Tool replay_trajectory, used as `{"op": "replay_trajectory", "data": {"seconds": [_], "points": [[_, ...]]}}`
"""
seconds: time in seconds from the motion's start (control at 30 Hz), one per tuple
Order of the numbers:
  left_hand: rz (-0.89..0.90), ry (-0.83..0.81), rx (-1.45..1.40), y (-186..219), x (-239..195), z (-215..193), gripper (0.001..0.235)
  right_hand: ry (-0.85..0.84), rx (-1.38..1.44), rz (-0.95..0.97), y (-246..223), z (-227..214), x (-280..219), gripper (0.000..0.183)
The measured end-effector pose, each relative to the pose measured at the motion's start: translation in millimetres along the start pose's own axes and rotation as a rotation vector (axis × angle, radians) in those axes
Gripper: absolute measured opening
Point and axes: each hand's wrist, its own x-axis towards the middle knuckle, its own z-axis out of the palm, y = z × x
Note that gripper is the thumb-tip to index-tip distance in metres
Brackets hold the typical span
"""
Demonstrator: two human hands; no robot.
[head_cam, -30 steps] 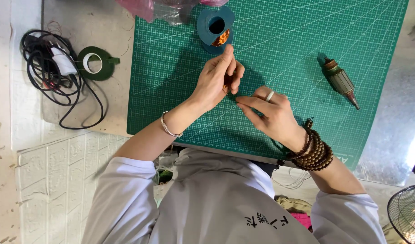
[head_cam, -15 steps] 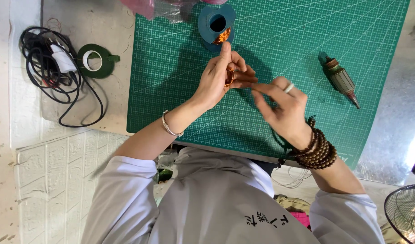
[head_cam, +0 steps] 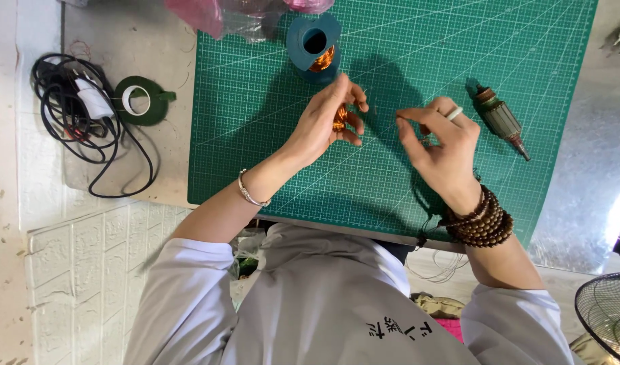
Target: Winding thin copper wire around a small metal component to create a coil on a workbench
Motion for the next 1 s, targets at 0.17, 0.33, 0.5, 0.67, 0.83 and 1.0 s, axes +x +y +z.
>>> {"op": "replay_trajectory", "data": {"seconds": [0.17, 0.33, 0.5, 0.67, 0.83, 1.0], "points": [[0.016, -0.067, 0.085, -1, -1, 0, 0.031, 0.001, -0.045, 0.011, -3, -13, 5, 0.004], [0.051, -0.134, 0.079, 3, -2, 1, 0.032, -0.087, -0.068, 0.024, -9, -11, 11, 0.011], [0.146, -0.156, -0.008, -9, 1, 0, 0.039, -0.084, -0.199, -0.107, -20, 8, 11, 0.030], [0.241, -0.169, 0.009, -14, 2, 0, 0.043, -0.117, -0.216, -0.118, -25, 28, 9, 0.027], [0.319, -0.175, 0.094, -12, -5, 1, 0.048, -0.106, -0.185, -0.077, -29, 34, 10, 0.022], [0.382, -0.157, 0.157, 3, -18, 19, 0.049, -0.120, -0.204, -0.084, -25, 41, 3, 0.018]]}}
